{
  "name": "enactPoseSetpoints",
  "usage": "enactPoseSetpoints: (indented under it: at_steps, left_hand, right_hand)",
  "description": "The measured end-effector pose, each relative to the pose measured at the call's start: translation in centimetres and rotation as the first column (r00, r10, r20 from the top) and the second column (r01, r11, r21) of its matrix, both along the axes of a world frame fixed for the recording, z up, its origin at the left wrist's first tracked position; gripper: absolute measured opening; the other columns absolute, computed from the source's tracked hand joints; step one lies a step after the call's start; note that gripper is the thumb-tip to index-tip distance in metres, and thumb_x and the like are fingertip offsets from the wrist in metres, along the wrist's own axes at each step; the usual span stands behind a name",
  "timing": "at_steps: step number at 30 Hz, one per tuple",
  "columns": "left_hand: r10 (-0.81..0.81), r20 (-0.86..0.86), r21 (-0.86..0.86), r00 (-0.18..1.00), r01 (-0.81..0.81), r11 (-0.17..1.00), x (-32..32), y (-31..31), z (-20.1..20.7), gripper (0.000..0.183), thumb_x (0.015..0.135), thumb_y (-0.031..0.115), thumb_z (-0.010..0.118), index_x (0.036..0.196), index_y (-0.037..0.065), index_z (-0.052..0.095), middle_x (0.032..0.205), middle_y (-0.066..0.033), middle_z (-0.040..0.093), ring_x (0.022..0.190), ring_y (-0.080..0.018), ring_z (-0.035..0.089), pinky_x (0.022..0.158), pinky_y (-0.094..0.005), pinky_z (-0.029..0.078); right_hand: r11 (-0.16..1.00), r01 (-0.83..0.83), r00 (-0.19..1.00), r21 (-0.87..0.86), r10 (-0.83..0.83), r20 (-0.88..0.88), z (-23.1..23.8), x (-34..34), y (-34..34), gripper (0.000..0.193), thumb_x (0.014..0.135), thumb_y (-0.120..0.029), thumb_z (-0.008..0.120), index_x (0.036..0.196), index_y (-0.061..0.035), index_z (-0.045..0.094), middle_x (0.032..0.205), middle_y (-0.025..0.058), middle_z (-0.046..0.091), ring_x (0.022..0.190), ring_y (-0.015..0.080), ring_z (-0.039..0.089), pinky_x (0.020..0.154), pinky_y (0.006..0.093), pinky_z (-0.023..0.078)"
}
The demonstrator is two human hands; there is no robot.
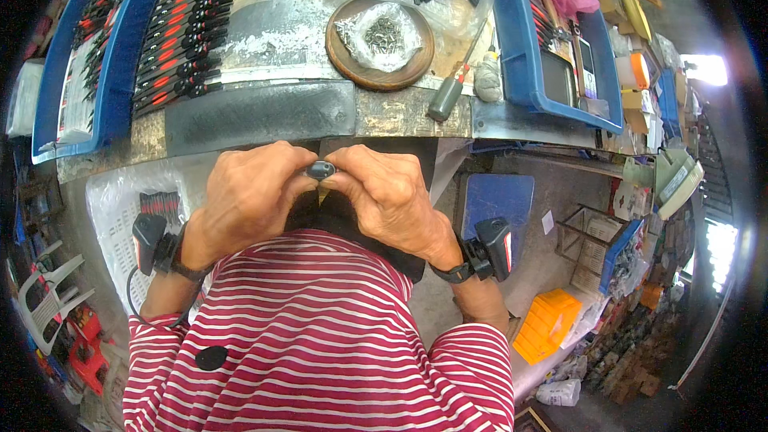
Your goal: The person picks up a small metal component and a red cylindrical part, joining them together by hand. The person places the assembled piece into a blue bin containing multiple similar items and then repeats the process with a new set of parts.
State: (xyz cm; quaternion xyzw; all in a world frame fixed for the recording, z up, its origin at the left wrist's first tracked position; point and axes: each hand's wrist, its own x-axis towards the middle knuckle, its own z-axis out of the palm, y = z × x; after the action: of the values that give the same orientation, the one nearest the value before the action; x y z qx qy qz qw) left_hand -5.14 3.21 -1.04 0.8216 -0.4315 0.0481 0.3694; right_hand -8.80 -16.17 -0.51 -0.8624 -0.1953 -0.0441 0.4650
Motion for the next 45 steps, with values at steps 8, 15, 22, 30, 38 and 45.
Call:
enactPoseSetpoints:
  at_steps: [8,15,22,30,38,45]
  left_hand:
    - [-0.042,0.002,-0.015,0.999,0.042,0.999,0.1,-0.3,-0.1,0.017,0.078,0.013,0.062,0.086,0.003,0.051,0.070,-0.0089,0.054,0.063,-0.0236,0.060,0.048,-0.0340,0.045]
    - [-0.093,-0.025,0.014,0.995,0.094,0.995,0.0,-0.6,-0.1,0.017,0.074,0.011,0.062,0.079,0.004,0.047,0.066,-0.0083,0.051,0.061,-0.0243,0.060,0.047,-0.0351,0.045]
    - [-0.099,-0.005,0.028,0.995,0.099,0.995,0.6,-0.6,-0.4,0.016,0.074,0.012,0.060,0.079,0.005,0.047,0.068,-0.0086,0.051,0.061,-0.0244,0.060,0.047,-0.0359,0.045]
    - [-0.086,-0.007,0.027,0.996,0.086,0.996,1.0,-0.4,-0.7,0.015,0.075,0.011,0.060,0.081,0.005,0.048,0.069,-0.0090,0.051,0.062,-0.0271,0.059,0.049,-0.0372,0.045]
    - [0.042,-0.174,-0.213,0.984,-0.079,0.974,1.3,-0.6,-0.5,0.022,0.073,0.002,0.067,0.093,0.000,0.057,0.080,-0.0148,0.059,0.068,-0.0328,0.060,0.057,-0.0390,0.046]
    - [0.140,-0.369,-0.223,0.919,-0.234,0.947,1.5,-1.0,0.1,0.019,0.078,-0.002,0.064,0.096,-0.005,0.059,0.081,-0.0171,0.064,0.070,-0.0255,0.065,0.061,-0.0303,0.048]
  right_hand:
    - [0.999,0.031,0.998,-0.025,-0.030,0.057,-0.1,-0.6,0.3,0.012,0.084,-0.010,0.064,0.088,0.0011,0.063,0.058,0.0061,0.056,0.042,0.0144,0.053,0.042,0.0266,0.039]
    - [0.998,-0.013,0.990,-0.057,0.021,0.142,-0.3,-0.6,0.1,0.011,0.083,-0.008,0.065,0.086,0.0025,0.062,0.054,0.0067,0.054,0.041,0.0148,0.053,0.042,0.0272,0.039]
    - [1.000,0.002,1.000,-0.006,-0.002,0.028,-0.4,-0.7,0.0,0.010,0.080,0.000,0.064,0.089,0.0041,0.061,0.060,0.0081,0.057,0.045,0.0166,0.056,0.043,0.0270,0.042]
    - [0.998,-0.047,0.995,0.052,0.051,-0.085,-0.5,0.1,-0.2,0.015,0.077,0.003,0.066,0.090,0.0044,0.060,0.067,0.0131,0.057,0.052,0.0232,0.058,0.048,0.0323,0.044]
    - [0.955,0.250,0.918,0.157,-0.183,-0.351,1.5,2.3,-2.7,0.014,0.087,-0.007,0.060,0.097,0.0032,0.063,0.073,0.0061,0.062,0.060,0.0092,0.058,0.052,0.0235,0.046]
    - [0.894,0.419,0.890,-0.159,-0.370,0.265,-0.9,7.8,-3.8,0.008,0.079,0.002,0.061,0.086,0.0006,0.061,0.076,0.0150,0.060,0.067,0.0301,0.060,0.061,0.0349,0.046]
